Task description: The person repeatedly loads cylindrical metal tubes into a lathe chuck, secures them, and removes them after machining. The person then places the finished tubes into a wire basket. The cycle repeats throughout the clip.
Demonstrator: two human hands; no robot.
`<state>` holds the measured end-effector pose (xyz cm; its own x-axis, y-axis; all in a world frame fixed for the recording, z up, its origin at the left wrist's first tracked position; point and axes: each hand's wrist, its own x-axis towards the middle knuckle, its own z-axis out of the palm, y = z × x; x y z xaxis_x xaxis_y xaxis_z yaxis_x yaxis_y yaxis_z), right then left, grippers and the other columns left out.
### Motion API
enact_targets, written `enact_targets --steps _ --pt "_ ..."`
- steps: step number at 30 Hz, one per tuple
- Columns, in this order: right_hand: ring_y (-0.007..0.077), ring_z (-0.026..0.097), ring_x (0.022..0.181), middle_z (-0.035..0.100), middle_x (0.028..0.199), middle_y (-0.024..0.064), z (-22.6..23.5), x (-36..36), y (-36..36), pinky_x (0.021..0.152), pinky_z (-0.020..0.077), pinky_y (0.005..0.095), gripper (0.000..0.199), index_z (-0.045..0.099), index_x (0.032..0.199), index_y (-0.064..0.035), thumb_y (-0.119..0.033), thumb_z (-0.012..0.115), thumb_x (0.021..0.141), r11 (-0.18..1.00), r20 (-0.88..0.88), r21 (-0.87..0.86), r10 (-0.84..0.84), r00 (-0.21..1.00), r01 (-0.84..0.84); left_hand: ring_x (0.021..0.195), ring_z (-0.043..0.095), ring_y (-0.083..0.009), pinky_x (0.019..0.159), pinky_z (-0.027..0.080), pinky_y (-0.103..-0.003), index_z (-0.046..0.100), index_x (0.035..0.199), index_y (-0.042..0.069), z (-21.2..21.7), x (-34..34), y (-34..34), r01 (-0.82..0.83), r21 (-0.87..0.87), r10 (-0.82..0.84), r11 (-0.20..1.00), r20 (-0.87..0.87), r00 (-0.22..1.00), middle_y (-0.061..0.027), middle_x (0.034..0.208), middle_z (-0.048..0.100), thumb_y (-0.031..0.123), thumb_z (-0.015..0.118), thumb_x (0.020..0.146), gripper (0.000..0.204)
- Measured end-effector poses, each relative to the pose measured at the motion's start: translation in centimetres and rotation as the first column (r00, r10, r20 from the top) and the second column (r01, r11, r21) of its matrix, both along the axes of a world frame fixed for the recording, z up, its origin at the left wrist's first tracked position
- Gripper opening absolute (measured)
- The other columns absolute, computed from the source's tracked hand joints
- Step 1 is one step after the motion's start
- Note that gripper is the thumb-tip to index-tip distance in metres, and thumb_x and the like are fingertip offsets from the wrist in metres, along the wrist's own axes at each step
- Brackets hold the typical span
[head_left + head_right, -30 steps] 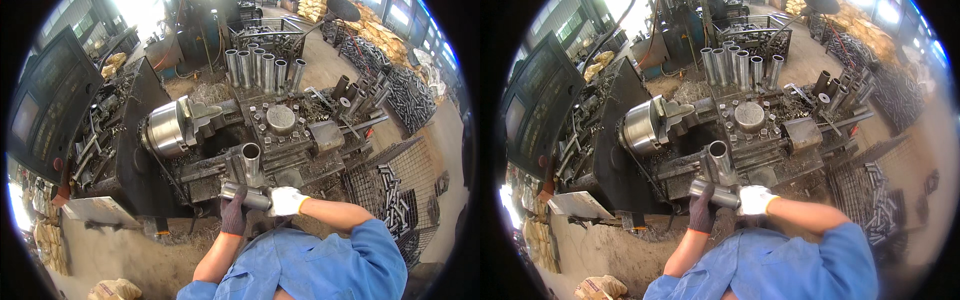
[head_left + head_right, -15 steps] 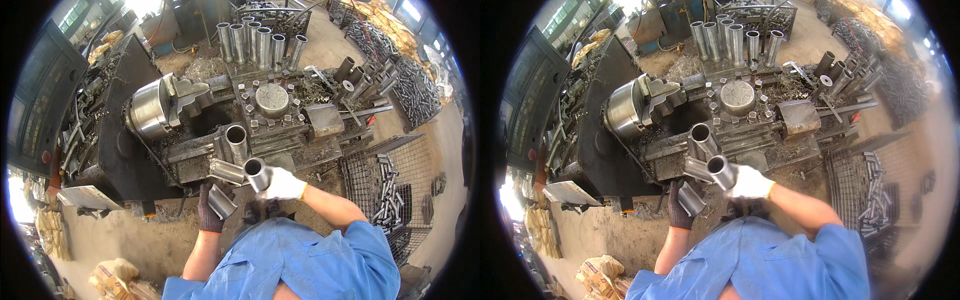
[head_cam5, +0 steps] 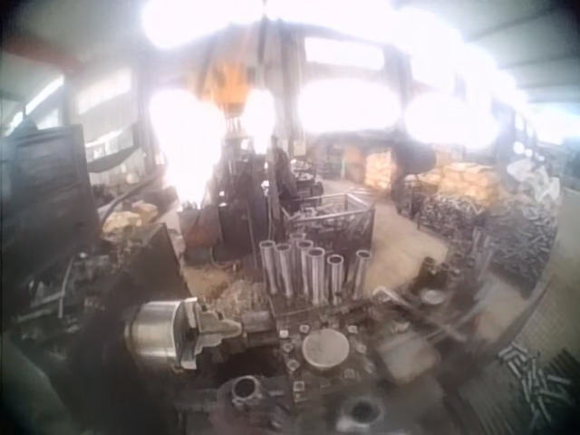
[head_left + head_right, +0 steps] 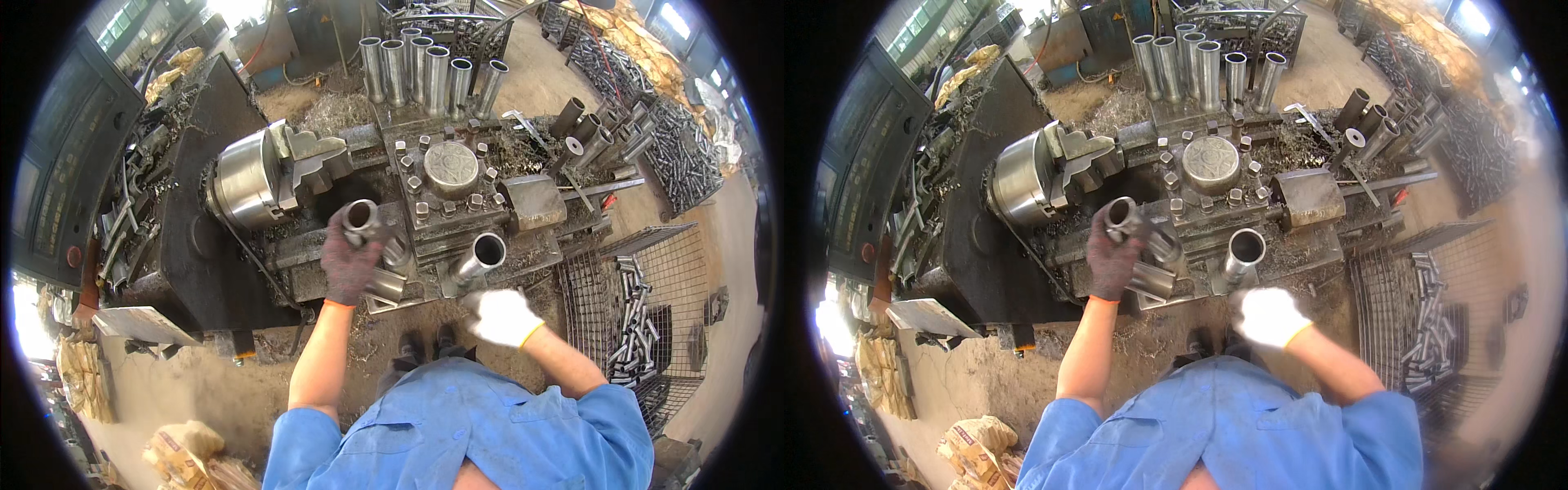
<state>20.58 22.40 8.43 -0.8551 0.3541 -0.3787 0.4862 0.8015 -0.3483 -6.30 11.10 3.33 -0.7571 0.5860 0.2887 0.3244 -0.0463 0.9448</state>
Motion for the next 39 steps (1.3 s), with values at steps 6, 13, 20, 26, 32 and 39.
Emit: enact_targets --steps 6,13,20,26,32,39 --pt "0.0344 0.07 0.085 0.071 0.1 0.0135 -8.0 -8.7 -5.6 0.074 0.0581 0.0461 0.035 0.071 0.113 -0.0081 -0.032 0.071 0.086 0.951 -0.569 0.241 0.299 0.766 -0.193 0.112 0.068 -0.0315 0.102 0.057 -0.048 0.055 0.142 0.004 -1.1 -1.9 -6.7 -0.239 0.273 -0.091 0.932 0.814 0.574 -0.0137 0.123 0.069 0.06 0.068 0.098 0.073" --pt "0.0313 0.068 0.071 0.065 0.094 0.0174 -13.7 -12.0 -6.8 0.059 0.0558 0.0437 0.039 0.063 0.101 -0.0036 -0.033 0.078 0.079 0.881 -0.364 0.399 0.407 0.838 -0.254 0.105 0.068 -0.0392 0.097 0.057 -0.058 0.063 0.125 0.002 -2.9 -2.4 -10.8 -0.34 0.524 -0.391 0.781 0.835 0.388 -0.0177 0.115 0.07 0.076 0.056 0.095 0.081" --pt "0.0374 0.072 0.081 0.069 0.096 0.0196 -9.5 -14.2 -4.1 0.07 0.0585 0.0482 0.045 0.062 0.113 -0.0005 -0.031 0.077 0.083 0.971 -0.301 0.185 0.202 0.932 -0.151 0.104 0.067 -0.0377 0.094 0.057 -0.057 0.062 0.126 0.006 -3.0 -3.4 -12.6 -0.352 0.381 -0.218 0.855 0.88 0.422 -0.0149 0.114 0.069 0.081 0.056 0.092 0.083" --pt "0.0338 0.071 0.113 0.073 0.12 0.0237 -0.3 -17.0 -3.3 0.098 0.0547 0.0428 0.082 0.053 0.145 0.0056 -0.047 0.077 0.087 0.78 -0.405 -0.614 -0.178 0.897 -0.123 0.128 0.058 -0.0339 0.111 0.047 -0.052 0.055 0.143 0.011 -1.4 -1.9 -10.0 -0.514 0.317 -0.085 0.797 0.901 0.425 -0.0149 0.137 0.062 0.078 0.056 0.094 0.083" --pt "0.0175 0.067 0.063 0.072 0.092 0.0128 7.1 -15.4 -3.8 0.061 0.0558 0.0328 0.076 0.058 0.13 0.0 -0.034 0.09 0.071 0.613 -0.023 -0.759 -0.362 0.932 0.219 0.142 0.049 -0.0365 0.122 0.036 -0.051 0.043 0.156 0.007 2.8 2.1 -6.2 -0.12 0.617 -0.441 0.778 0.672 0.594 -0.0189 0.154 0.051 0.076 0.05 0.098 0.091" --pt "0.0395 0.073 0.111 0.07 0.126 0.0231 14.7 -13.6 5.4 0.099 0.0587 0.0453 0.089 0.054 0.144 -0.0038 -0.033 0.091 0.069 0.947 -0.693 -0.088 0.164 0.702 -0.308 0.136 0.054 -0.0275 0.118 0.042 -0.042 0.043 0.157 0.007 -5.2 -3.9 2.7 0.312 0.369 -0.482 0.876 0.636 0.602 -0.0142 0.15 0.054 0.049 0.059 0.105 0.068"
